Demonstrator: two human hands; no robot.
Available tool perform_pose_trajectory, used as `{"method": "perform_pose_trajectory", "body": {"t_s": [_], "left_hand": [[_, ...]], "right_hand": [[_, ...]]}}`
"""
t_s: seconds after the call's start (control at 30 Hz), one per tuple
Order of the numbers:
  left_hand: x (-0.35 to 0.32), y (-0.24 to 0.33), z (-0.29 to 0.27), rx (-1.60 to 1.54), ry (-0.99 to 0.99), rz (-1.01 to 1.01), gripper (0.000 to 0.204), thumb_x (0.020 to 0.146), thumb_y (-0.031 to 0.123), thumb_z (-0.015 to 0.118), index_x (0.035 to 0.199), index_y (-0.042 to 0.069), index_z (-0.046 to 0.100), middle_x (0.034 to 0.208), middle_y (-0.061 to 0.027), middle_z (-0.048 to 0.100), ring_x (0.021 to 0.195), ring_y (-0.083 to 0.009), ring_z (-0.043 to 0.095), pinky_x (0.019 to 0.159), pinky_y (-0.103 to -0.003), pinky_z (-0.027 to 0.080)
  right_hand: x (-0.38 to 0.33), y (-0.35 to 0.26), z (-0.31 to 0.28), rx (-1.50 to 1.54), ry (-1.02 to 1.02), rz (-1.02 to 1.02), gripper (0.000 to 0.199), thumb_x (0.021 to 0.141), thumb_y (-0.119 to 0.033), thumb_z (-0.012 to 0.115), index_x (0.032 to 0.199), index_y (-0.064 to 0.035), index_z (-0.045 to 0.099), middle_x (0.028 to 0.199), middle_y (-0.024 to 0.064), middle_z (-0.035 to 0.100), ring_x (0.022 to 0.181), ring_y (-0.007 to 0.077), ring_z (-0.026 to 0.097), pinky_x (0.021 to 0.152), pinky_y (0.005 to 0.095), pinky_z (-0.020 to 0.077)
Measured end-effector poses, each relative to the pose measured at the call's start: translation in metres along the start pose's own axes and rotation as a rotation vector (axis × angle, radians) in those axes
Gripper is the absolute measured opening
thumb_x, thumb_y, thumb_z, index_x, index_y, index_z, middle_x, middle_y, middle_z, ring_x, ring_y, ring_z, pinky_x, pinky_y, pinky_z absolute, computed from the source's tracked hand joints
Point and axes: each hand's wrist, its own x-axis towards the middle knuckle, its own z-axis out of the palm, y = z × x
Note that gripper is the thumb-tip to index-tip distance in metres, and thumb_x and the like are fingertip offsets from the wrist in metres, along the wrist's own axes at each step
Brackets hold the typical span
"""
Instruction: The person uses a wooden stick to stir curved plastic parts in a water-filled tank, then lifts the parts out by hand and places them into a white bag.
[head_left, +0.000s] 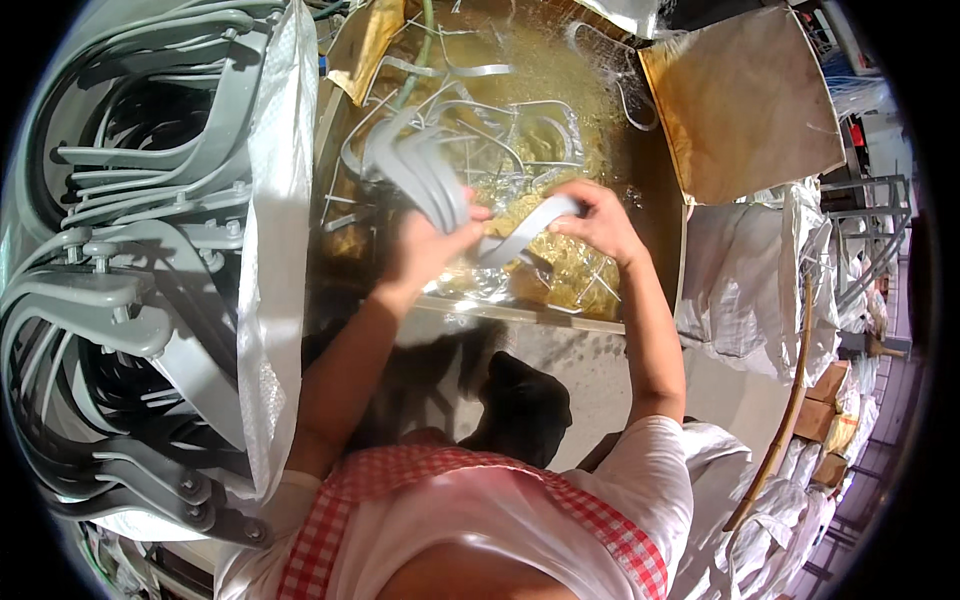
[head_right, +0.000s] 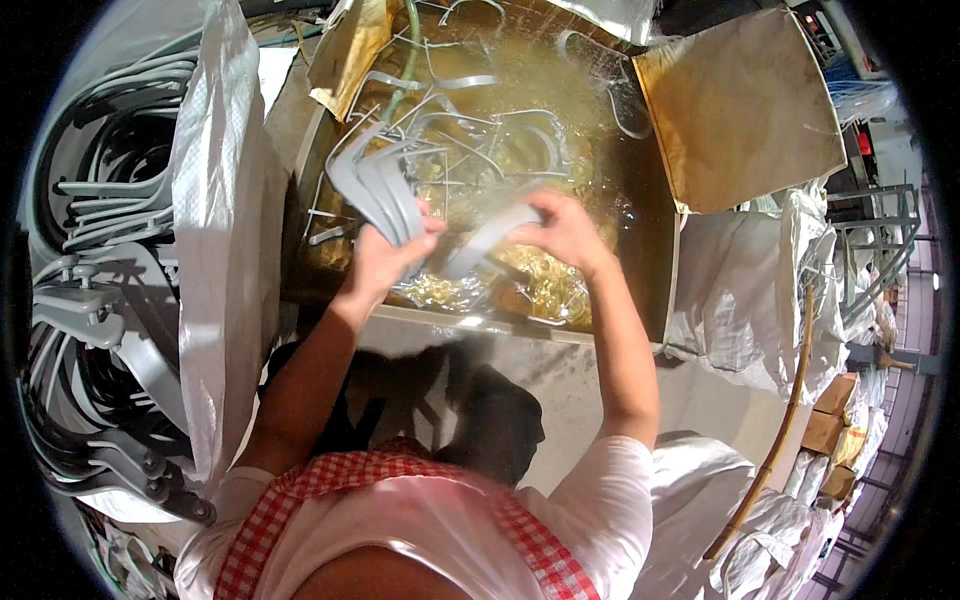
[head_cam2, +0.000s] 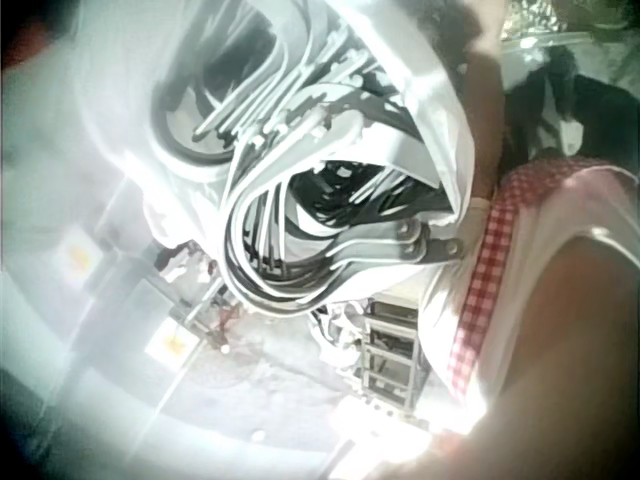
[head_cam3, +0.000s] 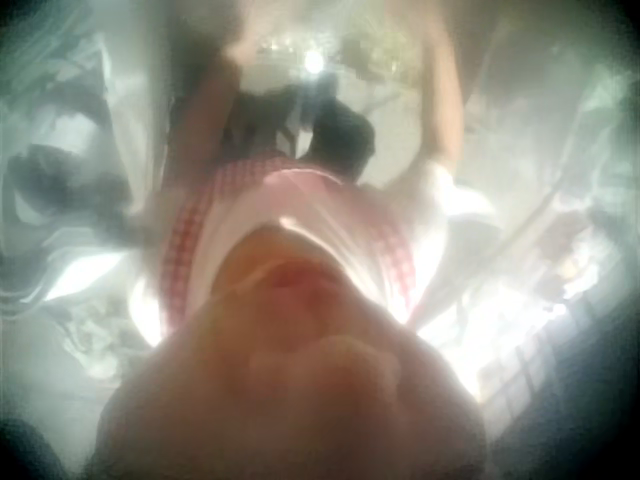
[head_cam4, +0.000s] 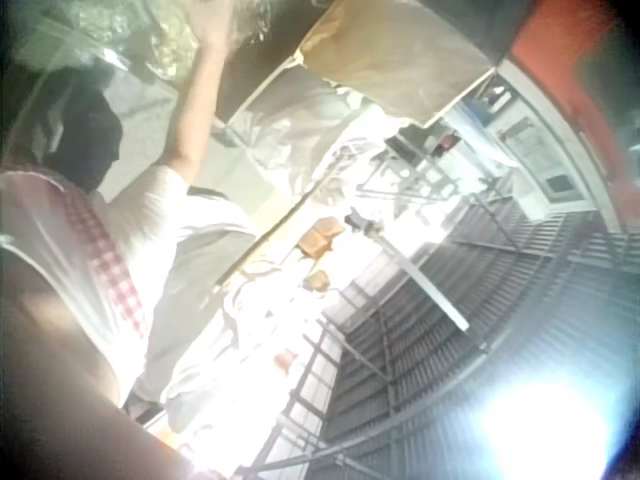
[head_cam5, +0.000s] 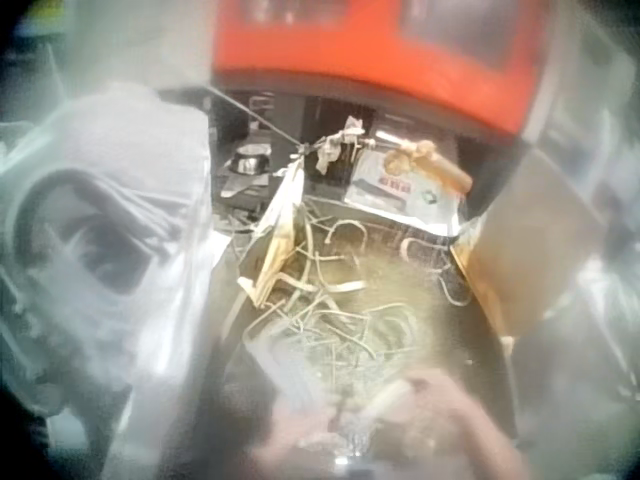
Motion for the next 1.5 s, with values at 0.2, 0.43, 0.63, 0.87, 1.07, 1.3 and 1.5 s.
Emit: {"method": "perform_pose_trajectory", "body": {"t_s": [0.2,0.43,0.63,0.87,1.07,1.3,1.5], "left_hand": [[-0.008,0.012,0.0,-0.437,-0.347,-0.396,0.048,0.081,0.006,0.057,0.125,0.001,0.037,0.102,-0.0198,0.058,0.091,-0.0316,0.061,0.075,-0.04,0.053],[-0.013,0.004,-0.005,-0.444,-0.066,-0.436,0.056,0.077,0.011,0.058,0.128,0.003,0.034,0.092,-0.0134,0.056,0.076,-0.0233,0.058,0.074,-0.037,0.049],[-0.021,-0.007,0.005,-0.718,0.02,-0.329,0.053,0.078,0.012,0.059,0.126,0.004,0.036,0.107,-0.0161,0.052,0.099,-0.0286,0.052,0.089,-0.042,0.041],[-0.028,-0.005,-0.004,-0.654,-0.055,-0.357,0.031,0.084,0.019,0.056,0.112,0.008,0.046,0.096,-0.0157,0.06,0.089,-0.0323,0.06,0.082,-0.046,0.047],[-0.016,-0.013,-0.013,-0.461,-0.052,-0.187,0.034,0.083,0.02,0.06,0.111,0.006,0.047,0.087,-0.0143,0.06,0.073,-0.025,0.06,0.069,-0.038,0.049],[0.001,0.003,-0.002,-0.476,0.157,-0.162,0.041,0.08,0.012,0.059,0.116,0.002,0.041,0.11,-0.0182,0.054,0.086,-0.0246,0.058,0.073,-0.038,0.049],[0.002,0.001,-0.002,-0.691,0.037,-0.075,0.064,0.079,0.015,0.061,0.133,0.0,0.03,0.13,-0.0195,0.041,0.116,-0.0296,0.046,0.095,-0.045,0.039]], "right_hand": [[0.041,0.015,0.03,0.294,-0.268,0.179,0.048,0.063,-0.011,0.078,0.108,-0.0034,0.06,0.104,0.005,0.06,0.092,0.013,0.056,0.083,0.0276,0.0454],[0.081,0.072,0.021,0.603,0.422,0.107,0.03,0.084,-0.022,0.061,0.106,-0.0024,0.057,0.102,0.0047,0.06,0.093,0.01,0.053,0.079,0.0245,0.0437],[0.093,0.274,0.021,0.362,0.676,0.73,0.057,0.08,-0.038,0.064,0.118,0.0015,0.048,0.118,0.0172,0.052,0.106,0.017,0.051,0.087,0.0295,0.0406],[0.141,0.27,0.06,0.881,0.88,0.577,0.091,0.073,-0.038,0.071,0.134,0.0057,0.019,0.134,0.0237,0.032,0.12,0.0283,0.038,0.097,0.0418,0.0348],[0.145,0.187,0.066,0.862,0.878,0.267,0.025,0.074,-0.006,0.059,0.097,-0.0021,0.05,0.081,0.0069,0.055,0.072,0.0146,0.052,0.061,0.0286,0.0422],[0.045,0.059,0.048,-0.148,0.648,-0.135,0.023,0.071,-0.005,0.057,0.094,-0.0021,0.054,0.078,0.0168,0.056,0.072,0.0309,0.055,0.064,0.0369,0.045],[-0.017,-0.004,0.082,-0.795,0.042,-0.521,0.014,0.072,-0.008,0.053,0.085,-0.0105,0.056,0.079,0.0092,0.054,0.077,0.0281,0.053,0.068,0.0369,0.0425]]}}
